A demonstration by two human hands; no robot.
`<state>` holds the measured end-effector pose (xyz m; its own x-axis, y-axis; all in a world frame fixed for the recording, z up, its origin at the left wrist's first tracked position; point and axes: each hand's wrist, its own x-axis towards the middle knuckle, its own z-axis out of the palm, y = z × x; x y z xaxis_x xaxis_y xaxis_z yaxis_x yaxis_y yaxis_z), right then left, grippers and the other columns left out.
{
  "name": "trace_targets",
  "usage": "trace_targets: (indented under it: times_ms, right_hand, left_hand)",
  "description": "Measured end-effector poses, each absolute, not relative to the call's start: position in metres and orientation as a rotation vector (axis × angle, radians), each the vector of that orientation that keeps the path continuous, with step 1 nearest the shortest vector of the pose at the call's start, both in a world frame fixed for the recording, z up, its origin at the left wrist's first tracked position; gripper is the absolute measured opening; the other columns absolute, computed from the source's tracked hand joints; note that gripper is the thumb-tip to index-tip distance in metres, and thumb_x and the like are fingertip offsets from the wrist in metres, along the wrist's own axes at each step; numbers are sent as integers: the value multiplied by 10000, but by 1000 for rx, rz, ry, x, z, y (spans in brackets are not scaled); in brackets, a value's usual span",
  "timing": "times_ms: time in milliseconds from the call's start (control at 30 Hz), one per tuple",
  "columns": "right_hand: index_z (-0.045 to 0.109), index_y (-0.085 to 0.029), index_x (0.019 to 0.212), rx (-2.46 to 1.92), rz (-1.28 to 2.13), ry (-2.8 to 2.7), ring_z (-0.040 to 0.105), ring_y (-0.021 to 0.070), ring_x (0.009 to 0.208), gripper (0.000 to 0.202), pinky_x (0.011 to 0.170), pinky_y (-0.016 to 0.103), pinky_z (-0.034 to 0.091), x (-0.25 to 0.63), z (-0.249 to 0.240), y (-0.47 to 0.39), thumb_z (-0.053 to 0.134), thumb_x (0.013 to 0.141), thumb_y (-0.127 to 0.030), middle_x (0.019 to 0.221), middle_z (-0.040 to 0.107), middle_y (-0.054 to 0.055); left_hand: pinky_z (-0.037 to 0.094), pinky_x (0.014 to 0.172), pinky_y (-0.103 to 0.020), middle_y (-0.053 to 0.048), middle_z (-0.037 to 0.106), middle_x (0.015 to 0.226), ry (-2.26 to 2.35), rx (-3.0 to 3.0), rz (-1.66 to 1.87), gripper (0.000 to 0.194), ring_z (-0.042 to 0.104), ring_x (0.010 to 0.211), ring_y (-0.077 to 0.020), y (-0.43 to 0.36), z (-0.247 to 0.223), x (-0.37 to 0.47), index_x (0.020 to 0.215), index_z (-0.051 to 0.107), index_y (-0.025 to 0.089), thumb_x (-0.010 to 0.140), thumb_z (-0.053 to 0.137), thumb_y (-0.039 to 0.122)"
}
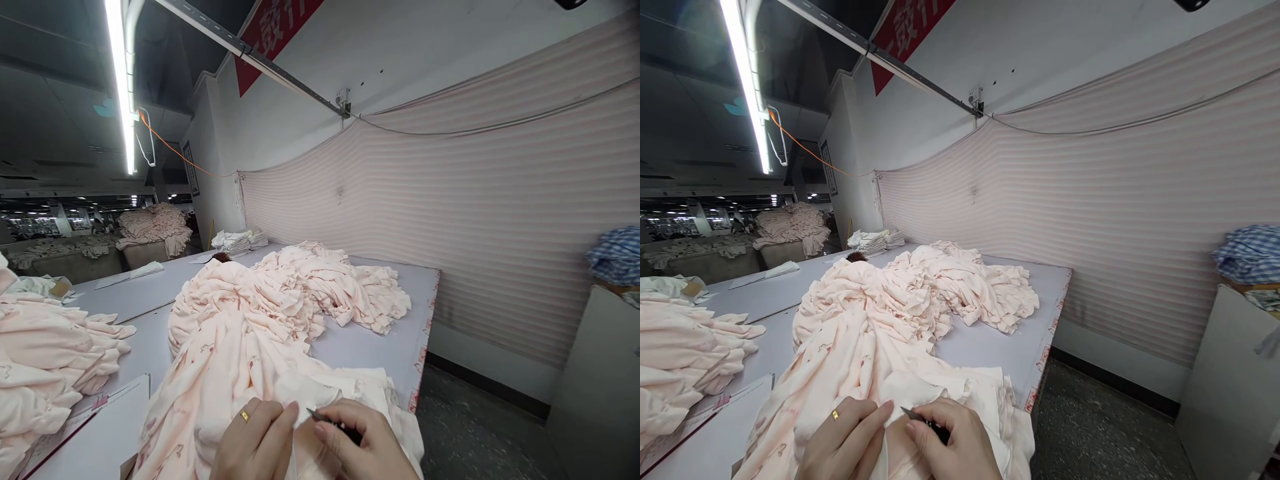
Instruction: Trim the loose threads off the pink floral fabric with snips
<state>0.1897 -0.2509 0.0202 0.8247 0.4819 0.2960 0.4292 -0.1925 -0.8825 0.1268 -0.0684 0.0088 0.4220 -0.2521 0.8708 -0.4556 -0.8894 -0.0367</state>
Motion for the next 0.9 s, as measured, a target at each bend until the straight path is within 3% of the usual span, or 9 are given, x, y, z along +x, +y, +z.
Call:
trace_targets:
  times_ms: [100,200,300,400,500,600,767,900]
  right_hand:
    - [715,-210,1018,-1680,18,-614,666,269,858,325,763,343,503,191,8,-244,688,737,-369,959,740,83]
    - [687,-214,1013,-1509,-54,-619,661,238,777,352,705,311,504,191,-3,-227,689,734,-428,887,722,71]
    - [667,-223,907,-1428,-153,-629,664,229,792,288,703,290,498,194,-6,-210,616,803,-487,854,704,65]
    - [678,-241,958,-1447,-271,-704,653,224,831,279,695,271,486,197,-5,-198,654,785,-458,927,697,66]
    - [698,-219,880,-1518,-270,-785,628,196,751,219,668,254,466,199,-4,-193,623,826,-419,822,682,50]
    - [651,-188,758,-1558,-229,-752,578,161,630,322,584,224,426,201,-5,-192,520,894,-448,665,625,16]
    - [564,-196,765,-1594,-377,-720,479,124,507,324,515,216,367,196,3,-191,434,932,-442,581,523,-32]
    - [540,-205,785,-1595,-335,-671,488,134,520,302,517,224,365,193,14,-190,449,918,-461,605,519,-28]
  left_hand:
    - [462,739,-260,-53,647,861,-532,2309,1292,276,580,798,-169,-68,11,130,1048,639,213,876,507,42]
    - [465,738,-229,-11,690,813,-251,2136,779,137,626,803,-165,-65,23,133,874,683,240,884,547,231]
    - [470,645,-228,-8,681,737,2,1904,328,268,622,725,-177,-57,36,137,799,704,197,818,600,444]
    - [457,601,-235,-13,640,718,19,1738,201,400,572,649,-158,-50,41,139,807,701,149,740,651,540]
    - [439,613,-236,-5,606,698,12,1696,198,425,538,648,-147,-46,39,138,788,679,144,718,666,563]
    - [424,642,-243,-6,593,695,16,1774,243,394,537,684,-158,-46,36,135,762,656,155,757,621,547]
    - [435,688,-248,-14,631,799,-28,1945,318,347,575,762,-185,-54,36,131,1033,677,202,754,610,397]
    - [435,747,-270,-23,639,749,-38,1965,318,241,578,783,-201,-57,39,134,776,678,178,773,588,401]
